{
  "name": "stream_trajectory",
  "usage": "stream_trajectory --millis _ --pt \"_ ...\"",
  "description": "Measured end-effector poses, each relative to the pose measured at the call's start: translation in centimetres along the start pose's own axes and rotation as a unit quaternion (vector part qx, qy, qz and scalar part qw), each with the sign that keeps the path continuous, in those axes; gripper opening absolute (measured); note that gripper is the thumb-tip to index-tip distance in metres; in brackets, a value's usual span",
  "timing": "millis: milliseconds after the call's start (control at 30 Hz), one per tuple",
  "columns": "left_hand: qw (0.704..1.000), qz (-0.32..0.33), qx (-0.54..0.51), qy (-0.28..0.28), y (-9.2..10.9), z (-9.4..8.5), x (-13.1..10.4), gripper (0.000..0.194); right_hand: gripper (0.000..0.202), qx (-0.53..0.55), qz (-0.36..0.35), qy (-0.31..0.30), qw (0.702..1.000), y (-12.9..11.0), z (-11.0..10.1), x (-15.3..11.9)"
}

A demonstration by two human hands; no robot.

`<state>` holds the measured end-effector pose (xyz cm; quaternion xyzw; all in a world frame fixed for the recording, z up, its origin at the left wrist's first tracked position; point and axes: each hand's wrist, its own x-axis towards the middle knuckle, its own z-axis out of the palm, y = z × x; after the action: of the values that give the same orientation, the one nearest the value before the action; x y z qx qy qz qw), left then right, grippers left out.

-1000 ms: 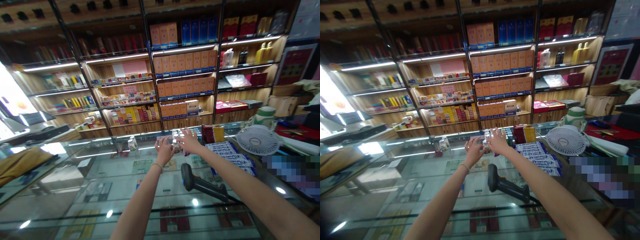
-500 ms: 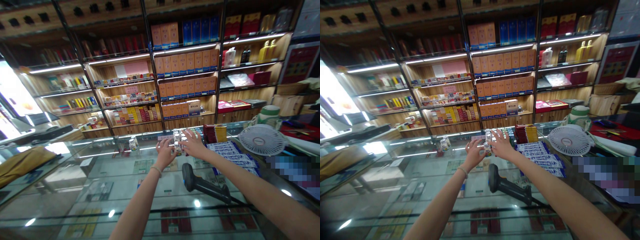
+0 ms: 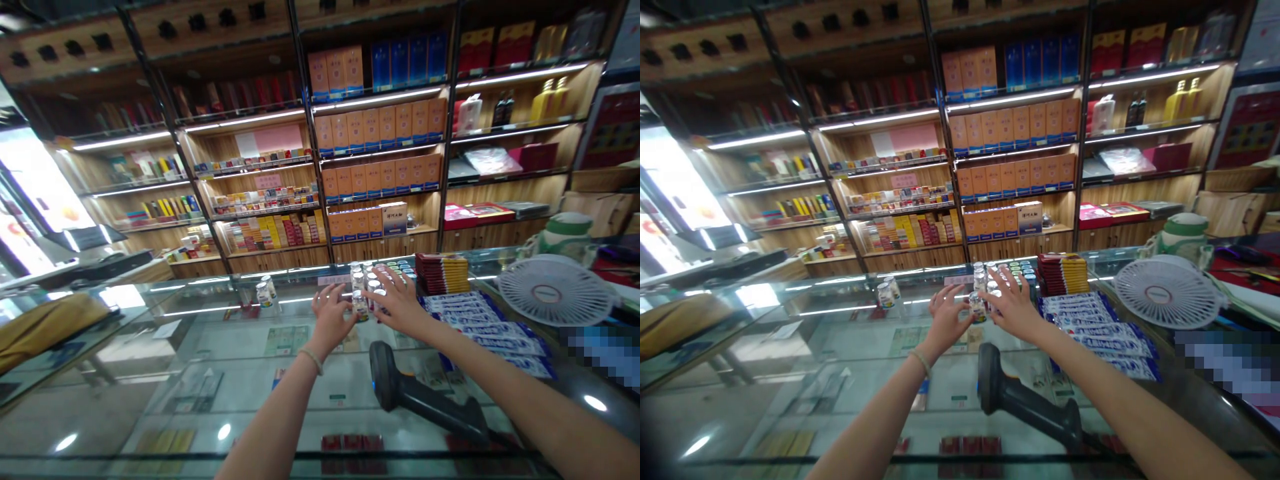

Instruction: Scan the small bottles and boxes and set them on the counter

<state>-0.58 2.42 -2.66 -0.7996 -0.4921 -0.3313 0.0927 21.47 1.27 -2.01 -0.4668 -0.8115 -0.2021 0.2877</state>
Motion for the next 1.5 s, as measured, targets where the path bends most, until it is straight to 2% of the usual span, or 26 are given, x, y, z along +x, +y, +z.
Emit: stream_trajectory --millis 233,433,633,767,1200,1333,1500 --pt "0.999 -0.021 -0.016 -0.019 0.4 -0.2 -0.2 0.008 0.06 -0.01 -0.003 0.006 1.0 -0.2 -0.1 -0.7" --pt "0.998 -0.027 -0.057 -0.013 0.4 -0.6 -0.1 0.011 0.068 -0.009 0.006 0.016 1.0 -0.4 -0.7 -1.2" --pt "0.993 -0.032 -0.114 0.017 0.7 -1.3 0.3 0.015 0.057 0.035 0.038 0.042 0.998 -0.4 -1.9 -1.0" --pt "0.99 -0.059 -0.132 0.005 1.3 -1.5 0.3 0.015 0.055 0.049 0.044 0.058 0.996 -0.6 -1.9 -1.1" --pt "0.992 -0.007 -0.123 -0.015 2.1 -1.5 0.1 0.02 0.036 0.029 0.016 0.122 0.992 0.6 -1.0 -1.7" --pt "0.991 -0.007 -0.129 -0.02 2.2 -1.6 0.2 0.023 0.041 0.022 0.005 0.129 0.991 0.5 -1.4 -1.7" --pt "0.992 0.0 -0.122 -0.018 2.1 -1.4 0.2 0.022 0.052 0.003 -0.005 0.096 0.995 0.2 -2.3 -1.6"
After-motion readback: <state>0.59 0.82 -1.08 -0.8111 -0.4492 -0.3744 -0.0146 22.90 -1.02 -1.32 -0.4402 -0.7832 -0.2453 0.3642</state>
